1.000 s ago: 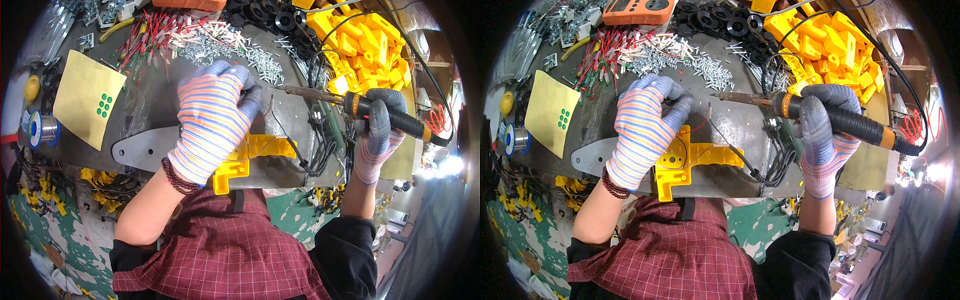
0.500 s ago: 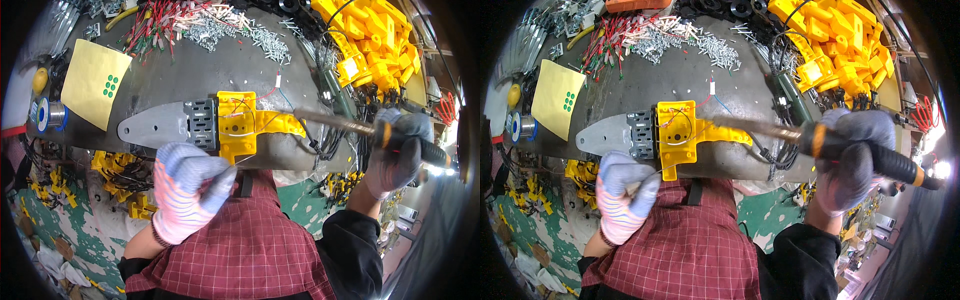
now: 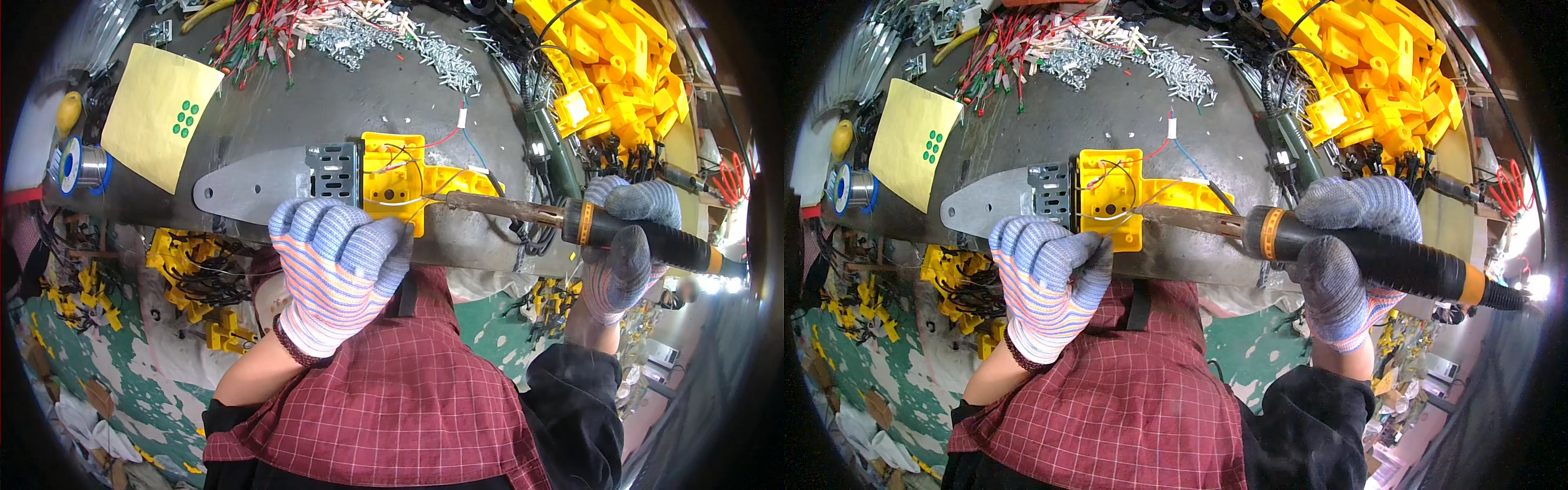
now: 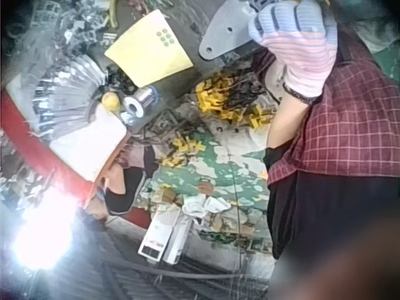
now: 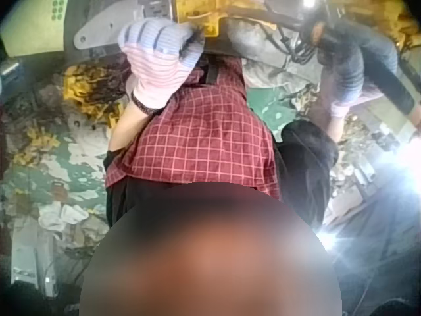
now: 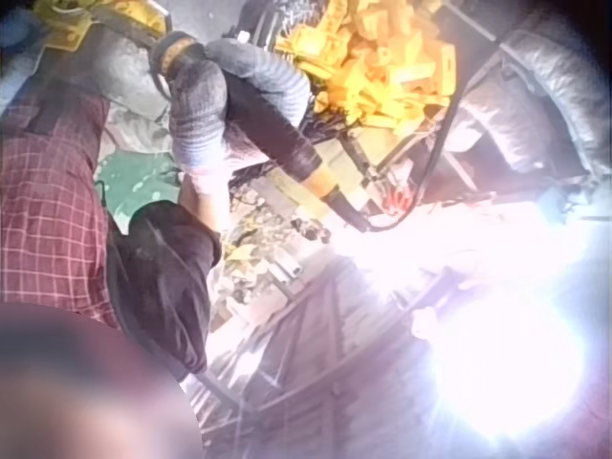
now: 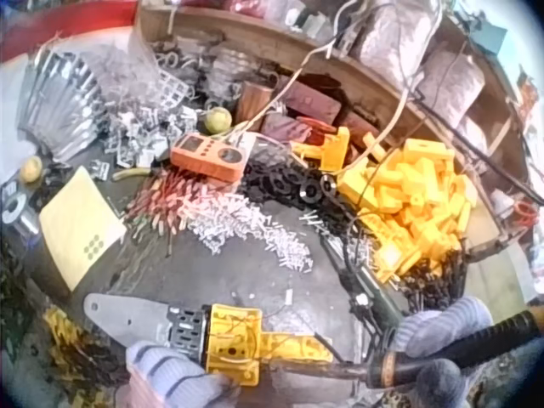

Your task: Assembling and soldering internal components of a handheld power tool.

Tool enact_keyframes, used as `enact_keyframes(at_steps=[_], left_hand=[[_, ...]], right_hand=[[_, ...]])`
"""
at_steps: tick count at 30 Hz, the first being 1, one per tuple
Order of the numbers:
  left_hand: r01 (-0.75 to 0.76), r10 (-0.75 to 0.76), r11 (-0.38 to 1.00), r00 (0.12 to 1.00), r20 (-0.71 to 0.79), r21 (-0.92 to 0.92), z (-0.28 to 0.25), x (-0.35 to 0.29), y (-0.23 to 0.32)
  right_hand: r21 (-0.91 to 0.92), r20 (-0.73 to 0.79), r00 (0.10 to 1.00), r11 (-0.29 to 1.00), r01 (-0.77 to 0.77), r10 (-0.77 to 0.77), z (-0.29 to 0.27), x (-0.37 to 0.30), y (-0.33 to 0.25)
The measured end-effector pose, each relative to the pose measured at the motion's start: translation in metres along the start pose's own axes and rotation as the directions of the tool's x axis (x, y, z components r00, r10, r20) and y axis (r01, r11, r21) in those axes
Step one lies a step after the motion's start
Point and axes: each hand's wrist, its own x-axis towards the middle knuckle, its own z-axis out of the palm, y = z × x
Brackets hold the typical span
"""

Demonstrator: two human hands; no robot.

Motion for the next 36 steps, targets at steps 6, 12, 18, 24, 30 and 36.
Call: enact_keyframes(at_steps=[6, 12, 18, 24, 30, 36], left_hand=[[-0.002, 0.002, 1.000, 1.000, -0.016, -0.011, 0.003, 0.004, -0.001], [-0.010, 0.007, 0.998, 0.999, -0.050, -0.056, 0.001, 0.004, -0.002], [-0.005, 0.000, 0.997, 0.998, -0.065, -0.077, 0.005, 0.004, -0.003], [-0.022, 0.014, 0.995, 0.997, -0.082, -0.096, 0.008, 0.004, -0.002], [-0.032, 0.024, 0.993, 0.997, -0.075, -0.115, 0.009, 0.004, -0.003], [-0.028, 0.021, 0.995, 0.997, -0.077, -0.097, 0.008, 0.003, -0.004]], right_hand=[[-0.166, 0.001, 0.998, 0.984, 0.065, -0.066, 0.001, 0.001, -0.007], [-0.153, 0.017, 1.000, 0.988, 0.022, -0.020, 0.008, 0.000, -0.014], [-0.206, 0.047, 0.994, 0.973, 0.106, -0.098, 0.010, 0.000, -0.014], [-0.226, 0.050, 0.996, 0.971, 0.081, -0.072, 0.006, 0.000, -0.019], [-0.210, 0.040, 0.994, 0.972, 0.104, -0.098, 0.003, 0.001, -0.018], [-0.201, 0.081, 0.991, 0.972, 0.123, -0.109, 0.013, 0.001, -0.019]])
